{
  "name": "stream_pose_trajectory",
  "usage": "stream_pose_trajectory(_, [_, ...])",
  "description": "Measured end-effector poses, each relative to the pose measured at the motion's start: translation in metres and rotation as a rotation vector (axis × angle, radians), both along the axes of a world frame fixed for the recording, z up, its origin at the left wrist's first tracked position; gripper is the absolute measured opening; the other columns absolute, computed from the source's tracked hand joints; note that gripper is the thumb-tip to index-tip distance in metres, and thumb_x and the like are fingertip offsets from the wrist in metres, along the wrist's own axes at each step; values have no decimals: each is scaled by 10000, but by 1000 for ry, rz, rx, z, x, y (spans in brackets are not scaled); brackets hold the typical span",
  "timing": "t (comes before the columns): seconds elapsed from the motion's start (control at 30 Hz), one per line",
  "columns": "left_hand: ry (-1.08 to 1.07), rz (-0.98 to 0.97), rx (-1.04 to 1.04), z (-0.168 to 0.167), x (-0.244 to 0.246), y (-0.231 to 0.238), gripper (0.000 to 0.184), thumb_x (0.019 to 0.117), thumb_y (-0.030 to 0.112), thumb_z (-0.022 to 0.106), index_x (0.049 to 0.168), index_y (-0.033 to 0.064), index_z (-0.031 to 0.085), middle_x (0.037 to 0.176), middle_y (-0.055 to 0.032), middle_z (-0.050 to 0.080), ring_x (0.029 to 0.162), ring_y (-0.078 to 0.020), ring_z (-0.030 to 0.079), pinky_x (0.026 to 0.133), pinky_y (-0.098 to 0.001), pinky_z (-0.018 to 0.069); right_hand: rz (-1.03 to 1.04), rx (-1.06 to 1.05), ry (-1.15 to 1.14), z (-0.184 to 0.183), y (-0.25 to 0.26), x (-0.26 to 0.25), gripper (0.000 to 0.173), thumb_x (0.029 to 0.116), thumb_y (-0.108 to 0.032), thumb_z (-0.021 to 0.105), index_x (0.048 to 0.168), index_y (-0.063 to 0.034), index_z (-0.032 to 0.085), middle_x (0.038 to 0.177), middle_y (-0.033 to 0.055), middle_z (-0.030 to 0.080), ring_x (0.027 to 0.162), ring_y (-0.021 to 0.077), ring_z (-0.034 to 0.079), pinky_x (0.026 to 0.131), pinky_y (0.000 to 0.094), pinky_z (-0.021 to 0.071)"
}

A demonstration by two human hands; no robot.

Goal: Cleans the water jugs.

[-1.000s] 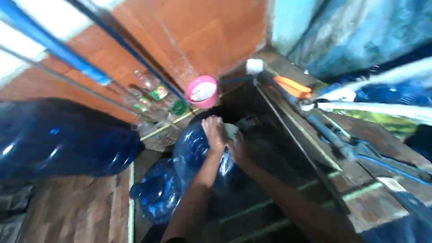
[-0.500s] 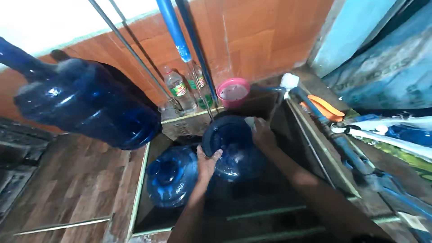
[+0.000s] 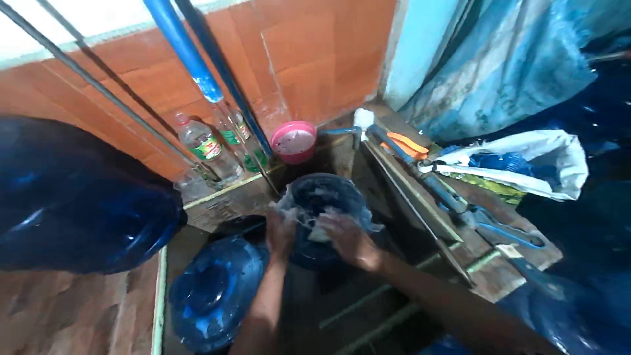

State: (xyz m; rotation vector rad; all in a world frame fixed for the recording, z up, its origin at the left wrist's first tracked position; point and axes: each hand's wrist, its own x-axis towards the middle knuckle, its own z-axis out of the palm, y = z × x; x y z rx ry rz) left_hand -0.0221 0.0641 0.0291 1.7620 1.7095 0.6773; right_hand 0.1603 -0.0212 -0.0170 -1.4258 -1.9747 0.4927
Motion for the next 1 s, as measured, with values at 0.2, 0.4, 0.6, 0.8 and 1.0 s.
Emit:
stream_pose_trajectory(0.2, [40, -304, -62, -1, 0, 19, 631, 1011, 229, 628, 1556, 23, 385, 1546, -230, 448, 1432, -321, 452, 1192, -479, 356, -325, -459, 383, -2, 31, 88, 465, 1090, -127, 428, 1544, -24, 425, 1629, 204, 356, 1489, 317, 392, 1220, 473, 333])
stream_pose_trajectory(0.4, [681, -199, -96, 23, 13, 75, 573, 1119, 413, 315, 1511, 21, 457, 1471, -318, 490, 1363, -514, 469, 1080, -693, 358, -336, -366, 788, -6, 12, 10, 480, 1084, -107, 455, 1488, 144, 390, 1483, 308, 496, 1372, 310, 529, 1163, 374, 405])
stream_pose_trajectory(0.6, [353, -366, 274, -8, 48, 83, 503, 1083, 202, 291, 1214, -102, 669, 1315, -294, 626, 1335, -462, 503, 1189, -614, 213, -128, -355, 807, 0, 133, -10, 411, 1092, -138, 460, 1429, 94, 496, 1346, 296, 606, 1242, 330, 613, 1083, 436, 470])
stream_pose_trajectory(0.8, [453, 165, 15, -20, 25, 156, 693, 1045, 546, 437, 1515, 38, 458, 1595, -315, 311, 1491, -536, 221, 1145, -765, 119, -150, -36, 884, -32, 133, -55, 464, 1025, -151, 515, 1422, 87, 544, 1546, 264, 462, 1465, 355, 432, 1229, 451, 335])
stream_pose_trajectory(1.0, [405, -22, -11, -8, 35, 112, 693, 1053, 363, 411, 1614, 4, 219, 1697, -240, 64, 1565, -444, 4, 1194, -702, 32, 108, -333, 867, -13, 216, -22, 391, 1086, -111, 452, 1430, 54, 536, 1456, 250, 557, 1379, 338, 521, 1171, 475, 382])
